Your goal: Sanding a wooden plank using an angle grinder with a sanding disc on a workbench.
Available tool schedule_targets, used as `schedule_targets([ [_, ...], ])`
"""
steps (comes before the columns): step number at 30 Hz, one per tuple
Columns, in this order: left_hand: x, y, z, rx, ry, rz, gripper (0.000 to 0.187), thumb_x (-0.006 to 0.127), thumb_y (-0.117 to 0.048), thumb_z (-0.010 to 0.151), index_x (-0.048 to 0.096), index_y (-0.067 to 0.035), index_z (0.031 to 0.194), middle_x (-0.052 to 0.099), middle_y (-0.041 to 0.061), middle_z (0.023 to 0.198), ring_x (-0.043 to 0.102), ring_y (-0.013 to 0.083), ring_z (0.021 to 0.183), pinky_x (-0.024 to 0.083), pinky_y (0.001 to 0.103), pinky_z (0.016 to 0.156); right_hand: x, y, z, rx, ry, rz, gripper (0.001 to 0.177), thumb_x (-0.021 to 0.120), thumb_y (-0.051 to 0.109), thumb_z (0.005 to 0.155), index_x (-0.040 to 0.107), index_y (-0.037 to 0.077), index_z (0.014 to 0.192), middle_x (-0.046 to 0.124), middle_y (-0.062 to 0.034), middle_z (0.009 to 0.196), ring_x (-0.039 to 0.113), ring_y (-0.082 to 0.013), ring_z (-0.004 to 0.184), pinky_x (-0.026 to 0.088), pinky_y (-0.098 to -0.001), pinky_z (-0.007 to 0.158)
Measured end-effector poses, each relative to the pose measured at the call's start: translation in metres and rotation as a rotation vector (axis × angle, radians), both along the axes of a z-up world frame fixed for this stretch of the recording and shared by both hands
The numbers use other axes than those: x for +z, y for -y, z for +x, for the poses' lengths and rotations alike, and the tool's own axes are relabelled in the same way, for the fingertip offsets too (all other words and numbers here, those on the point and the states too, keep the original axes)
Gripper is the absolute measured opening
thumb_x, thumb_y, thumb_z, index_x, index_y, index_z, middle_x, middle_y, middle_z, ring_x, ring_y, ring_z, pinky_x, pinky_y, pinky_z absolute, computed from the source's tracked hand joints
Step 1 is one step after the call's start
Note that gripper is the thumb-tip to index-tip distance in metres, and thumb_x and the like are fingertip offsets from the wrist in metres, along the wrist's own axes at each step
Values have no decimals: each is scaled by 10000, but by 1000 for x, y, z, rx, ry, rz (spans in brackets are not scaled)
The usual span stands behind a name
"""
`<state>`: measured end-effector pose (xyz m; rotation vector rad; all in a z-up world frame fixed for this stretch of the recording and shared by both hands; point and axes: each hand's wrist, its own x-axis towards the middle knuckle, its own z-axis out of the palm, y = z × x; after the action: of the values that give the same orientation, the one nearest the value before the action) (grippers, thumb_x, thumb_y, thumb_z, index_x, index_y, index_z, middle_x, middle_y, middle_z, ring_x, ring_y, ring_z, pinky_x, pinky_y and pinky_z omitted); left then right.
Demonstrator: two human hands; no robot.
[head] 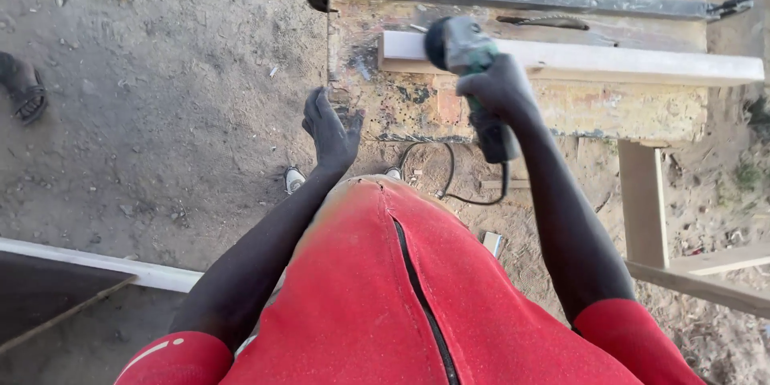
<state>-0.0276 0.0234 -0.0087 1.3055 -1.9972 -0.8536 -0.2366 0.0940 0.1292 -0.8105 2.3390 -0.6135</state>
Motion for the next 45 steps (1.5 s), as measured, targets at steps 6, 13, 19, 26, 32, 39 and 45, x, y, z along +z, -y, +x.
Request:
schedule_targets([
  [6, -4, -9, -13, 84, -30, -9, 606, 691, -190, 713, 320, -32, 1165, 326, 176, 1145, 342, 355, 1074, 287, 443, 844, 6, 26, 27, 166, -25, 107, 402, 691, 249, 499, 613, 69, 850, 624, -123, 801, 582, -319, 874, 460, -453, 719],
  [13, -5, -26, -25, 199, -8, 15, 553, 653, -224, 746, 323, -64, 1160, 315, 148, 1147, 316, 336, 1097, 260, 439, 868, 2, 1, -9, 125, -31, 114, 396, 680, 264, 499, 615, 57, 831, 619, -135, 772, 598, -310, 838, 465, -428, 706],
  [19, 23, -18, -59, 116, 48, -101, 611, 699, -240, 723, 309, -57, 1156, 210, 169, 1235, 150, 365, 1192, 144, 504, 927, 12, -74, -105, -86, -51, 54, 368, 673, 229, 500, 608, 14, 791, 594, -176, 720, 595, -339, 787, 436, -446, 652],
  [26, 51, 45, -139, -573, 466, -378, 876, 785, -344, 591, 292, 12, 1221, 228, 160, 1276, 200, 296, 1196, 190, 424, 983, 11, -179, -221, -572, 7, 59, 375, 647, 98, 548, 546, 42, 904, 571, -36, 808, 553, -135, 622, 479, -241, 507],
  [32, 76, 54, -194, -938, 846, -102, 670, 677, -413, 683, 405, -47, 1173, 559, 145, 941, 521, 283, 859, 429, 377, 751, 19, -232, -177, -821, 27, -33, 437, 632, 86, 583, 508, 57, 1001, 588, 3, 833, 551, -91, 658, 497, -204, 533],
  [39, 18, 34, -155, -731, 437, -697, 603, 726, -269, 548, 532, -155, 1108, 565, 32, 1052, 510, 207, 1011, 369, 356, 796, 27, -234, -53, -969, 110, -382, 229, 675, 64, 520, 568, 0, 713, 526, -118, 639, 541, -194, 623, 418, -337, 615],
  [45, 44, -3, -126, -711, 245, -508, 590, 707, -310, 641, 524, -55, 1141, 493, 140, 1192, 417, 285, 1118, 279, 393, 884, -7, -240, -9, -1054, 243, -355, 262, 702, 65, 481, 575, -28, 690, 531, -145, 598, 534, -225, 553, 413, -368, 556],
])
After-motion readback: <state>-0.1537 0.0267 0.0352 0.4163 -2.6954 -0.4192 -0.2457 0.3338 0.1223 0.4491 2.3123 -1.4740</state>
